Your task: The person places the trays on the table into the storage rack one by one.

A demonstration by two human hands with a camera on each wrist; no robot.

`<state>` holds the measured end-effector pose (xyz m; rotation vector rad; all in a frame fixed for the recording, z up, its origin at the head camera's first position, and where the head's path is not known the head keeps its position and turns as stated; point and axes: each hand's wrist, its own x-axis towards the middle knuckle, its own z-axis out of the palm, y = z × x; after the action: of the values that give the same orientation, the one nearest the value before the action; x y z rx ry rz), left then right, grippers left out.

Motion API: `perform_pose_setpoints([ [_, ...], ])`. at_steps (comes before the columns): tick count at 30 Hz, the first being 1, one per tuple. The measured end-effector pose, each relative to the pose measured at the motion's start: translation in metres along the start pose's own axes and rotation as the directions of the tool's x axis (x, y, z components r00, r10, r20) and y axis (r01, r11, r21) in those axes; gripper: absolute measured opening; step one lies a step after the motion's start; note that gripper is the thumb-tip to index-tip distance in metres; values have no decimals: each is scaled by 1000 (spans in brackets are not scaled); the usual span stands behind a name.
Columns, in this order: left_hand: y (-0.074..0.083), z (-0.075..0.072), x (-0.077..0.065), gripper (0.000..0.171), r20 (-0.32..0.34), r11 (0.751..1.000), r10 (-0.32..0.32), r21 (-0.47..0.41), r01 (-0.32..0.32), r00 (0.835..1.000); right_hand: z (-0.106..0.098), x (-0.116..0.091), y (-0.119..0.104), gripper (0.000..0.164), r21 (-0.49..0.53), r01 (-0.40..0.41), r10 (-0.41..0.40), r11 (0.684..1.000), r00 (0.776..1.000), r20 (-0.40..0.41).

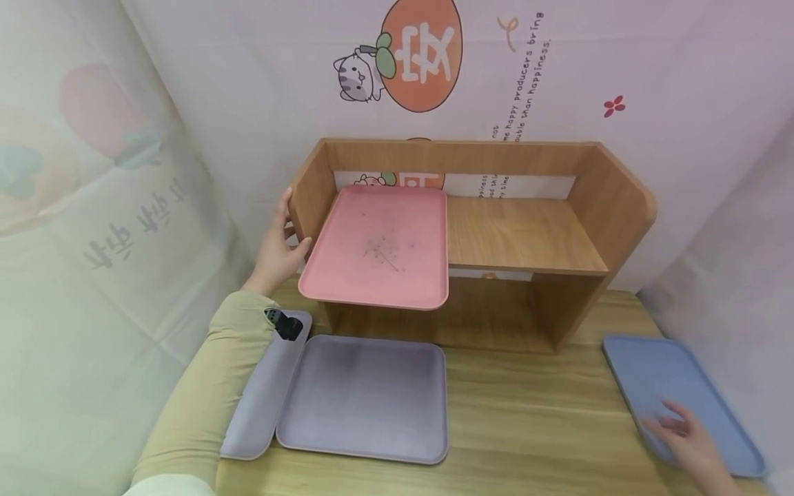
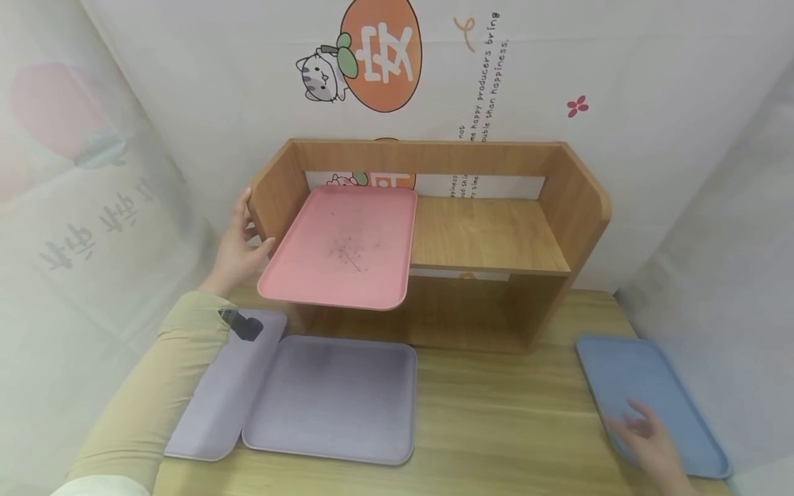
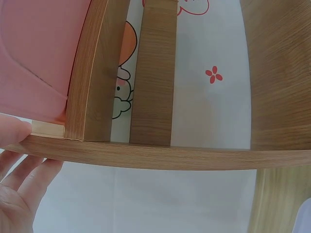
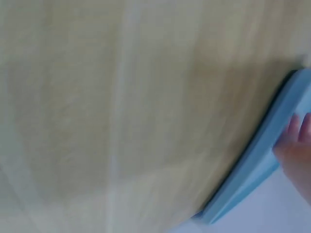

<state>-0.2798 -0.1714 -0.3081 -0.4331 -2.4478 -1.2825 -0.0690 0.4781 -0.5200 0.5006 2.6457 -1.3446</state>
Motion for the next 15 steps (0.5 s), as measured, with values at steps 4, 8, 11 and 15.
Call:
perform_pose_setpoints([
  [4, -1, 1, 0, 90, 5, 1000, -8, 4, 8, 1000, -1, 0, 6, 82, -156, -8, 12, 988, 1000, 22],
  [8, -2, 1, 0, 90, 1, 1000, -8, -4, 9, 1000, 4, 2, 9, 78, -229, 39, -31, 973, 999, 38],
  [11, -2, 1, 0, 90, 2, 1000, -6, -7, 6, 1000, 7, 3, 8, 80, -245, 41, -26, 969, 998, 64],
  [15, -2, 1, 0, 89, -2, 1000, 5, -16, -5, 1000, 12, 4, 4, 80, -257, 56, -39, 965, 997, 69],
])
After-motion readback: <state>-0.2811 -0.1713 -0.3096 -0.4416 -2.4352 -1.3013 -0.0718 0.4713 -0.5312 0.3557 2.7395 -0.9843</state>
